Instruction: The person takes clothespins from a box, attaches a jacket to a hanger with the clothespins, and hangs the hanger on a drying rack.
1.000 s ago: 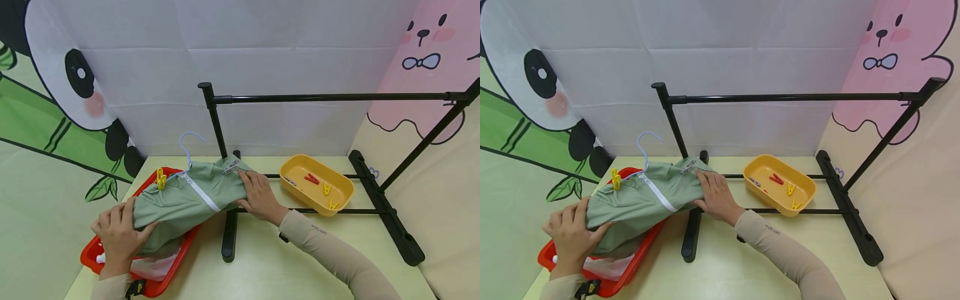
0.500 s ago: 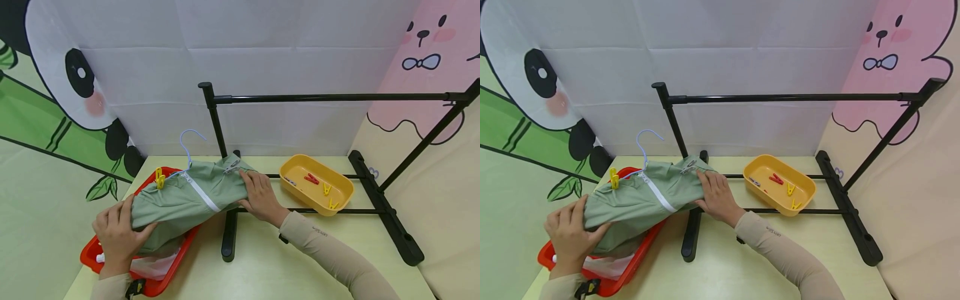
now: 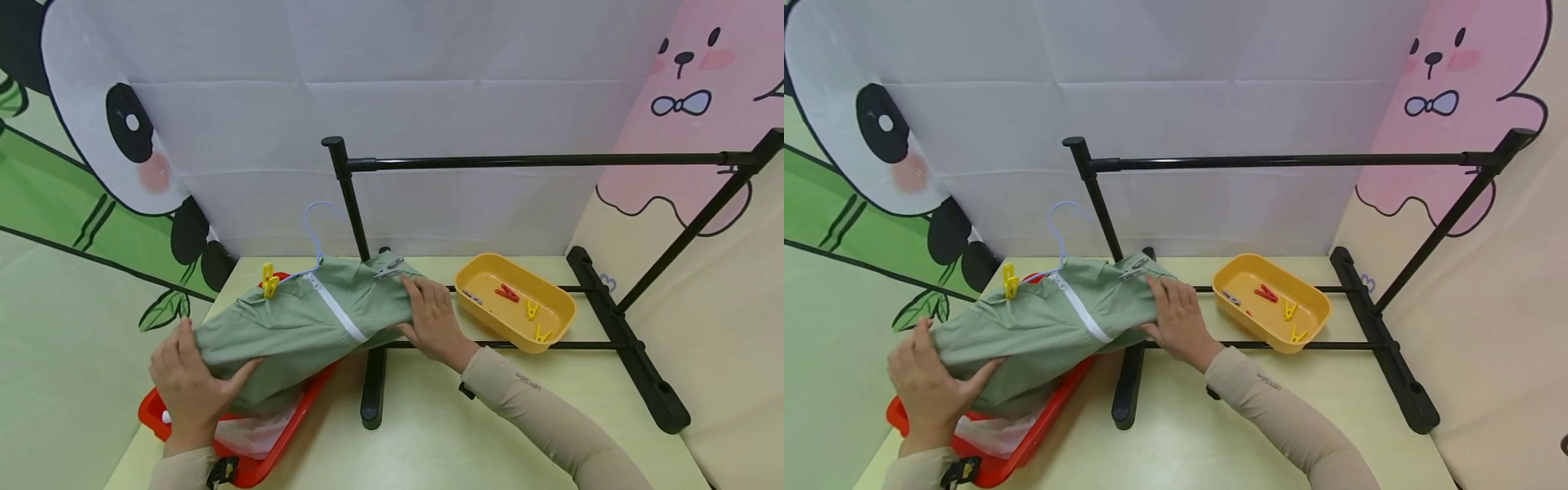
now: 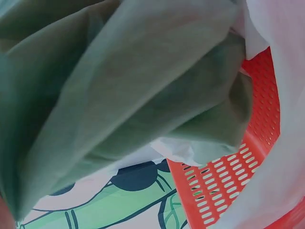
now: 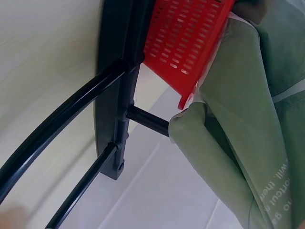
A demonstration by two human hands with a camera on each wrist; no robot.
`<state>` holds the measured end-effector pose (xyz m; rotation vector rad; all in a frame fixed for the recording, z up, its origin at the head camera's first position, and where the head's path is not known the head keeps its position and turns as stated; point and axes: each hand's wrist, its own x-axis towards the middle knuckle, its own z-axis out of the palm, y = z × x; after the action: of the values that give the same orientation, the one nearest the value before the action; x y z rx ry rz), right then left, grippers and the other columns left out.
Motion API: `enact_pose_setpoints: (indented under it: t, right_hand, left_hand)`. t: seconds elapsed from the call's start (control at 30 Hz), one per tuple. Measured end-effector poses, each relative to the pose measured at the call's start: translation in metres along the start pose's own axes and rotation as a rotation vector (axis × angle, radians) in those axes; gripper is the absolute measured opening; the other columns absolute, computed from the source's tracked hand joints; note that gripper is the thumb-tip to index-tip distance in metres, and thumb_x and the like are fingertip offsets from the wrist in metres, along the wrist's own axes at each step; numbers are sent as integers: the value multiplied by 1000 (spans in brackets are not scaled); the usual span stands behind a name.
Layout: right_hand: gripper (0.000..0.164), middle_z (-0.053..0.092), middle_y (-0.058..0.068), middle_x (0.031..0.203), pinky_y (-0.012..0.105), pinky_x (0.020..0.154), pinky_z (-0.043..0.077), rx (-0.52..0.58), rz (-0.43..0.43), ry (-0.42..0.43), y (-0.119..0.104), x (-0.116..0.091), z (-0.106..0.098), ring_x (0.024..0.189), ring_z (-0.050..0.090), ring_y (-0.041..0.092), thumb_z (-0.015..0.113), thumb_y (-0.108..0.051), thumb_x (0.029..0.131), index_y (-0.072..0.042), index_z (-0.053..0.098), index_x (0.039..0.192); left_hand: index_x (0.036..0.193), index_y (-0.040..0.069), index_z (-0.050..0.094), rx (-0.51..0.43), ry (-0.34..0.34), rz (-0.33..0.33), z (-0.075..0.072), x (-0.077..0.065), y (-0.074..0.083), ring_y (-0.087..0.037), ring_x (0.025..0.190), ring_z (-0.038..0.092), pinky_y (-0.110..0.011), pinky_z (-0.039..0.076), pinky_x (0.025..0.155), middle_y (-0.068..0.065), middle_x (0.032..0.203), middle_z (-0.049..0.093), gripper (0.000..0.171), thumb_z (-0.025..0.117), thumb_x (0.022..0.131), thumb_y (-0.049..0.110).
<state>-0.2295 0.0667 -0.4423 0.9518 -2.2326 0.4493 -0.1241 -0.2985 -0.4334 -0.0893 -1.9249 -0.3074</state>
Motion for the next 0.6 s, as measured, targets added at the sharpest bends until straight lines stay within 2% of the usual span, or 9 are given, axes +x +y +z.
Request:
enact_pose_setpoints:
  t: [0.07, 0.1, 0.2, 0.3, 0.6]
  right_hand:
    - [83, 39, 24, 126, 53, 95, 31, 5, 11, 11, 1, -1, 0, 111, 39, 38, 67, -42, 85, 3, 31, 145]
    - [80, 39, 24, 126, 52, 94, 31, 9, 15, 19, 2, -1, 0, 111, 38, 38, 62, -46, 89, 3, 31, 144]
    - [77, 38, 24, 125, 52, 93, 30, 21, 31, 43, 4, -2, -1, 110, 38, 38, 41, -57, 99, 4, 31, 144]
    - [82, 38, 25, 125, 52, 92, 30, 36, 50, 65, 6, -4, -2, 110, 38, 38, 21, -64, 100, 5, 30, 144]
    - [82, 36, 26, 125, 51, 88, 29, 62, 71, 109, 13, -8, -6, 106, 35, 40, 25, -63, 100, 7, 29, 142]
  left_hand:
    - [138, -7, 43, -4, -14, -23, 0, 0, 0, -52, 100, 46, -65, 32, 80, -35, 119, 51, 108, 48, 78, 83]
    - [139, -6, 42, -9, -22, -34, 0, -1, 0, -52, 101, 46, -65, 33, 81, -34, 121, 51, 109, 48, 78, 83]
    - [143, -4, 36, -18, -39, -63, -1, -2, -1, -53, 104, 46, -66, 32, 83, -33, 126, 50, 112, 50, 75, 85]
    - [146, -3, 30, -22, -57, -79, -2, -3, -1, -54, 106, 44, -67, 32, 85, -35, 128, 48, 116, 50, 74, 86]
    - [149, -3, 26, -40, -82, -80, -1, -3, -1, -54, 108, 44, -67, 31, 86, -33, 130, 47, 122, 50, 72, 88]
